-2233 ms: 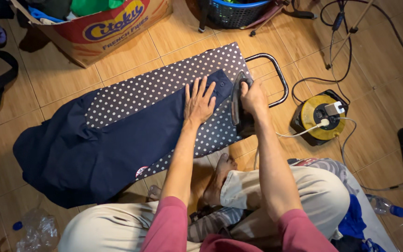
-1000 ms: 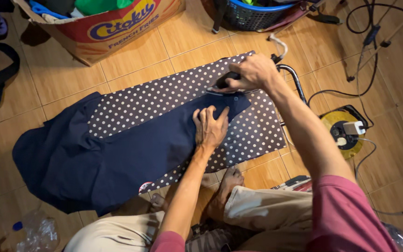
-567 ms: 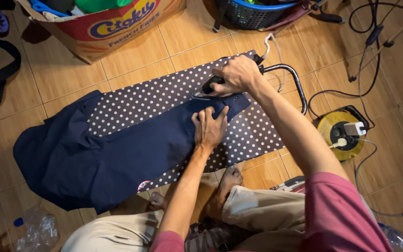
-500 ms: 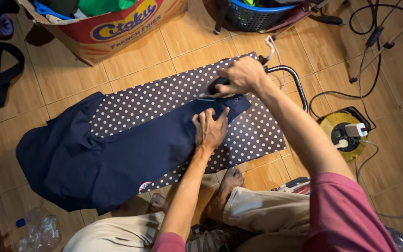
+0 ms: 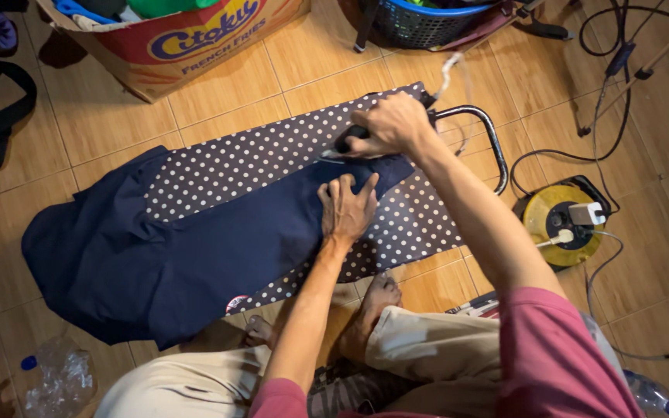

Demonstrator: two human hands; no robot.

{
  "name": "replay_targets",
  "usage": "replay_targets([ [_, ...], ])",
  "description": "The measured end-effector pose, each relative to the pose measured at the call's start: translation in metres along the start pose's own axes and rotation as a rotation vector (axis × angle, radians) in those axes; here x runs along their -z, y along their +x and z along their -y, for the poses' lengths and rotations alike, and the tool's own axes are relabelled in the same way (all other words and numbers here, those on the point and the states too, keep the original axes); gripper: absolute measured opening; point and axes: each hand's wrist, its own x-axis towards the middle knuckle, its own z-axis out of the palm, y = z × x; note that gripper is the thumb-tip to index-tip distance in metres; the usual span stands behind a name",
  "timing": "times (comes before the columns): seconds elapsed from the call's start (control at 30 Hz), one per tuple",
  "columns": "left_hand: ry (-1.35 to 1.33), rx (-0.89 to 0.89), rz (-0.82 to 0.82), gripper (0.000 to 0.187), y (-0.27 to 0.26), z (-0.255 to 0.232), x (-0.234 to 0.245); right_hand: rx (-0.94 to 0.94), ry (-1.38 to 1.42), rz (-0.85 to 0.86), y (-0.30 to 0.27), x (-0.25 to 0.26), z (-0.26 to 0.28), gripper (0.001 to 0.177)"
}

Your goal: The person irons a dark blue long-sleeved shirt on a polka-dotted ironing board. They smooth the fabric, iron the sleeves and body, and fold the shirt after ironing.

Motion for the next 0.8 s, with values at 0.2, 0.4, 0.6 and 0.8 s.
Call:
replay_targets([
  [0.2, -0.002, 0.011, -0.021, 0.037, 0.001, -0.001, 0.000, -0.132, 0.031, 0.026, -0.011, 0.008, -0.009, 0.064],
  [0.4, -0.064, -0.006, -0.042, 0.037, 0.002, -0.001, 0.004, -0.364, 0.134, -0.068, -0.059, 0.007, -0.041, 0.056],
  [0.6, -0.169, -0.002, -0.053, 0.038, 0.002, 0.007, 0.000, -0.525, 0.195, -0.171, -0.106, -0.007, -0.042, 0.053],
  [0.8, -0.331, 0.035, -0.058, 0.037, -0.012, 0.045, -0.003, -0.744, 0.354, -0.181, -0.138, -0.002, -0.020, 0.056],
])
